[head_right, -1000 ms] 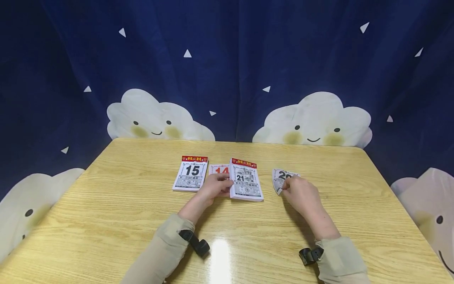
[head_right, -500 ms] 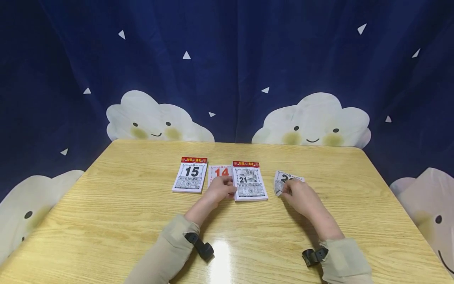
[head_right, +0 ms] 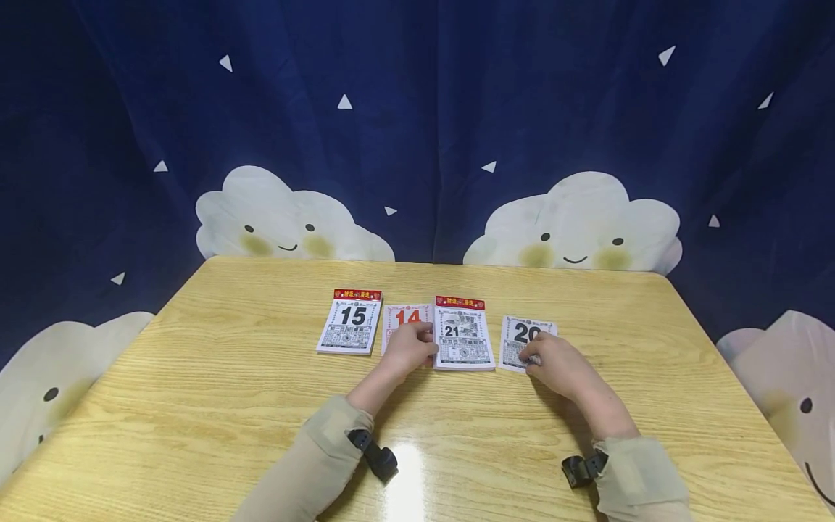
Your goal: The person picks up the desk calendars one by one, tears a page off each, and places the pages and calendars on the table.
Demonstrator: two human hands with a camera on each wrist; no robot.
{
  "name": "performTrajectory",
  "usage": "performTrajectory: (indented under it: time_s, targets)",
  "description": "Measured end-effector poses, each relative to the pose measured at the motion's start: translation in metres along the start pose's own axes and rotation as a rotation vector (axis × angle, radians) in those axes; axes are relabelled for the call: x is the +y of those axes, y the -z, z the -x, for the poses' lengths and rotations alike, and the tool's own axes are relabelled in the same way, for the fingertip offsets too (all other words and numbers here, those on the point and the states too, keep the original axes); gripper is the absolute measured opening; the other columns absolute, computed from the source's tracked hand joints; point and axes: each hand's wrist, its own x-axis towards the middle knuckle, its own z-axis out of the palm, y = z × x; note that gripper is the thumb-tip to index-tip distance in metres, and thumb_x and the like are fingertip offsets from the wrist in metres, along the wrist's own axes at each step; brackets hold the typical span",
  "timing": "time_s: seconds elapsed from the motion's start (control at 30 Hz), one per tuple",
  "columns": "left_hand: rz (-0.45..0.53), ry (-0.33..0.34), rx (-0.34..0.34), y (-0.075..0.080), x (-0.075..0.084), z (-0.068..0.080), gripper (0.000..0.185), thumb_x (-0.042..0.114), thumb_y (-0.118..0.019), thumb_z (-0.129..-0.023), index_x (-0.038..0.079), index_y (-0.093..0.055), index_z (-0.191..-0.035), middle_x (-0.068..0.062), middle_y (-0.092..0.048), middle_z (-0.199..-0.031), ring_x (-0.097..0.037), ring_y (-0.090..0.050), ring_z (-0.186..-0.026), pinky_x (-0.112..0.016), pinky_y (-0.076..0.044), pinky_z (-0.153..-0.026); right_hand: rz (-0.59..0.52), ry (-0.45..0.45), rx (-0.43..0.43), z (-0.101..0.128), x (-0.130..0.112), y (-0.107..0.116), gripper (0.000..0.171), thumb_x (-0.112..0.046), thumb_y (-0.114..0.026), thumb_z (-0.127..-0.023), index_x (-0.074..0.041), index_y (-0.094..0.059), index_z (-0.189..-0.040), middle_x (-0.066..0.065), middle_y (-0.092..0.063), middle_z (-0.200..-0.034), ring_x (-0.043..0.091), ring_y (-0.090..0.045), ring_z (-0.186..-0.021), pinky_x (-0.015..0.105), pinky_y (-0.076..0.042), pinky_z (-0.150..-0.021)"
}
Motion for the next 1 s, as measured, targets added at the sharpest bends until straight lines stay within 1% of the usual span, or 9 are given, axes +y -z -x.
performTrajectory:
  time_s: [0.13, 0.2, 0.4, 0.53, 0.63, 0.7, 0.83, 0.87, 1.0]
  targets:
    - [-0.097, -0.041, 0.029, -0.0001, 0.0011, -0.0003, 0.046, -0.003, -0.061, -0.067, 0.000, -0.062, -0.113, -0.002, -0.061, -0.075, -0.008, -0.050, -0.064, -0.016, -0.043, -0.053, -0.003, 0.007, 0.006, -0.0006, 0.0030, 0.0016, 0.012, -0.005, -0.066, -0.073, -0.006, -0.071, -0.084, 0.012, -0.060, -0.092, 0.029, -0.057, -0.085, 0.046, -0.047, -0.077]
    - [-0.127, -0.049, 0.036, -0.0002, 0.0018, -0.0003, 0.045, -0.002, -0.062, -0.068, 0.001, -0.063, -0.113, -0.002, -0.062, -0.076, -0.008, -0.051, -0.067, -0.016, -0.042, -0.056, -0.003, 0.008, 0.007, -0.0011, 0.0037, 0.0015, 0.011, -0.004, -0.066, -0.073, -0.007, -0.071, -0.083, 0.011, -0.060, -0.091, 0.028, -0.057, -0.084, 0.046, -0.047, -0.076]
    - [-0.149, -0.067, 0.044, -0.0014, 0.0041, -0.0007, 0.042, 0.000, -0.064, -0.070, 0.001, -0.064, -0.111, -0.005, -0.066, -0.082, -0.011, -0.056, -0.071, -0.019, -0.046, -0.062, -0.021, 0.015, 0.034, -0.0036, 0.0049, 0.0005, 0.012, -0.003, -0.065, -0.070, -0.009, -0.070, -0.078, 0.007, -0.061, -0.087, 0.027, -0.058, -0.082, 0.045, -0.047, -0.076]
    - [-0.157, -0.076, 0.044, -0.0029, 0.0057, -0.0007, 0.039, 0.000, -0.065, -0.070, 0.002, -0.065, -0.109, -0.007, -0.067, -0.084, -0.012, -0.057, -0.072, -0.020, -0.046, -0.062, -0.032, 0.004, 0.046, -0.0056, 0.0053, 0.0013, 0.012, -0.002, -0.064, -0.069, -0.012, -0.068, -0.074, 0.004, -0.061, -0.084, 0.024, -0.057, -0.080, 0.044, -0.047, -0.074]
    - [-0.178, -0.084, 0.051, -0.0041, 0.0053, -0.0009, 0.036, 0.001, -0.065, -0.070, 0.002, -0.067, -0.106, -0.006, -0.067, -0.082, -0.012, -0.056, -0.071, -0.020, -0.045, -0.061, -0.016, 0.014, 0.064, -0.0064, 0.0053, 0.0005, 0.011, -0.003, -0.065, -0.069, -0.013, -0.068, -0.071, 0.001, -0.060, -0.081, 0.020, -0.056, -0.077, 0.040, -0.047, -0.072]
    - [-0.196, -0.092, 0.056, -0.0040, 0.0050, -0.0002, 0.034, 0.001, -0.065, -0.070, 0.003, -0.068, -0.103, -0.005, -0.067, -0.081, -0.013, -0.057, -0.072, -0.020, -0.046, -0.062, -0.015, 0.026, 0.069, -0.0066, 0.0049, 0.0002, 0.011, -0.003, -0.065, -0.068, -0.013, -0.067, -0.071, 0.001, -0.060, -0.081, 0.020, -0.056, -0.076, 0.040, -0.047, -0.072]
    - [-0.246, -0.133, 0.045, -0.0024, 0.0056, 0.0018, 0.034, 0.001, -0.064, -0.068, 0.002, -0.068, -0.102, -0.006, -0.068, -0.084, -0.016, -0.060, -0.077, -0.023, -0.048, -0.066, -0.007, 0.018, 0.063, -0.0067, 0.0041, 0.0002, 0.010, -0.003, -0.065, -0.069, -0.013, -0.067, -0.071, 0.002, -0.060, -0.081, 0.021, -0.056, -0.077, 0.041, -0.047, -0.072]
    - [-0.259, -0.140, 0.040, -0.0018, 0.0059, 0.0024, 0.034, 0.001, -0.064, -0.068, 0.002, -0.068, -0.102, -0.007, -0.068, -0.085, -0.017, -0.061, -0.079, -0.023, -0.049, -0.068, -0.021, 0.010, 0.040, -0.0068, 0.0030, 0.0018, 0.010, -0.003, -0.065, -0.070, -0.012, -0.067, -0.072, 0.004, -0.061, -0.083, 0.023, -0.056, -0.078, 0.044, -0.046, -0.073]
    - [-0.282, -0.160, 0.000, 0.0021, 0.0064, 0.0029, 0.038, 0.002, -0.063, -0.070, 0.002, -0.065, -0.108, -0.007, -0.068, -0.091, -0.018, -0.061, -0.083, -0.025, -0.049, -0.071, -0.012, -0.018, 0.004, -0.0092, 0.0023, 0.0030, 0.008, -0.004, -0.064, -0.071, -0.011, -0.068, -0.074, 0.004, -0.061, -0.082, 0.024, -0.057, -0.079, 0.044, -0.047, -0.073]
